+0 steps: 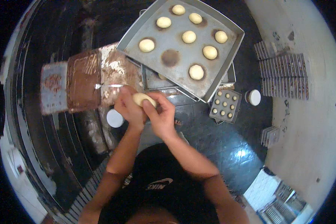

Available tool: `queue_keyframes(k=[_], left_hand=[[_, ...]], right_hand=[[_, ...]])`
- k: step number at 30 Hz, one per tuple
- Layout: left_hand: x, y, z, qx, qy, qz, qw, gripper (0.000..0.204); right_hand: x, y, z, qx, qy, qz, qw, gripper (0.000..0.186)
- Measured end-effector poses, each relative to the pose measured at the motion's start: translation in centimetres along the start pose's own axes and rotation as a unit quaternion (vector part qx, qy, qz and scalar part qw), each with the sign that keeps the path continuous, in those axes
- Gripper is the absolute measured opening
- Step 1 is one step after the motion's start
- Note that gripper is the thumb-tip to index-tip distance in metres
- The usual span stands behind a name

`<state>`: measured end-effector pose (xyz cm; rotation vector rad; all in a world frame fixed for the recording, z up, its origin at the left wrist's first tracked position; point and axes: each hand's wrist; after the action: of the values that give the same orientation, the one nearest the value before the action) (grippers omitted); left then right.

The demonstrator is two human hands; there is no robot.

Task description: The person fills small pieces of dough with a dark paste using a spoon, shapes them into rolls by hand, and places them onto a metal baking tray.

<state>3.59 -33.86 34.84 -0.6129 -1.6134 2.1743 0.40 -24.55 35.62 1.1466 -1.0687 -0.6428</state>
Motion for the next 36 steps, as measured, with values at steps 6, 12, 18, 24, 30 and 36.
queue_keyframes(k=[6, 12, 18, 24, 30, 36], left_hand=[[-4.9, 0.2, -7.4, -0.158, 0.172, -0.086, 0.969, 0.024], [-12.8, 0.8, -11.2, -0.268, 0.218, -0.028, 0.938, 0.053], [-20.0, 4.5, -8.5, -0.161, 0.003, 0.031, 0.986, 0.043], [-31.2, 13.2, -4.8, -0.291, 0.01, 0.092, 0.952, 0.042], [-40.5, 18.6, -2.6, -0.273, 0.079, 0.123, 0.951, 0.039], [-43.6, 19.3, 1.0, -0.293, 0.035, 0.068, 0.953, 0.05]], right_hand=[[-1.8, 0.3, -5.1, 0.264, -0.074, 0.17, 0.947, 0.044], [2.4, 1.3, -9.1, -0.087, 0.28, -0.248, 0.923, 0.029], [7.9, -11.7, -4.9, 0.09, 0.164, -0.135, 0.973, 0.029], [13.6, -32.0, 3.8, -0.177, 0.243, -0.467, 0.831, 0.029], [18.2, -30.0, 3.6, -0.146, 0.307, -0.443, 0.83, 0.019], [28.3, -23.8, 5.2, -0.079, 0.558, -0.596, 0.572, 0.028]])
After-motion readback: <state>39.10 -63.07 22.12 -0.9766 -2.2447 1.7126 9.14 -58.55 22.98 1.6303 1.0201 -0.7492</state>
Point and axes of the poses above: each hand's wrist, its own z-axis towards the middle knuckle, its own x-axis out of the palm, y = z × x, and after that the axes turned 9 degrees about z, right-handed
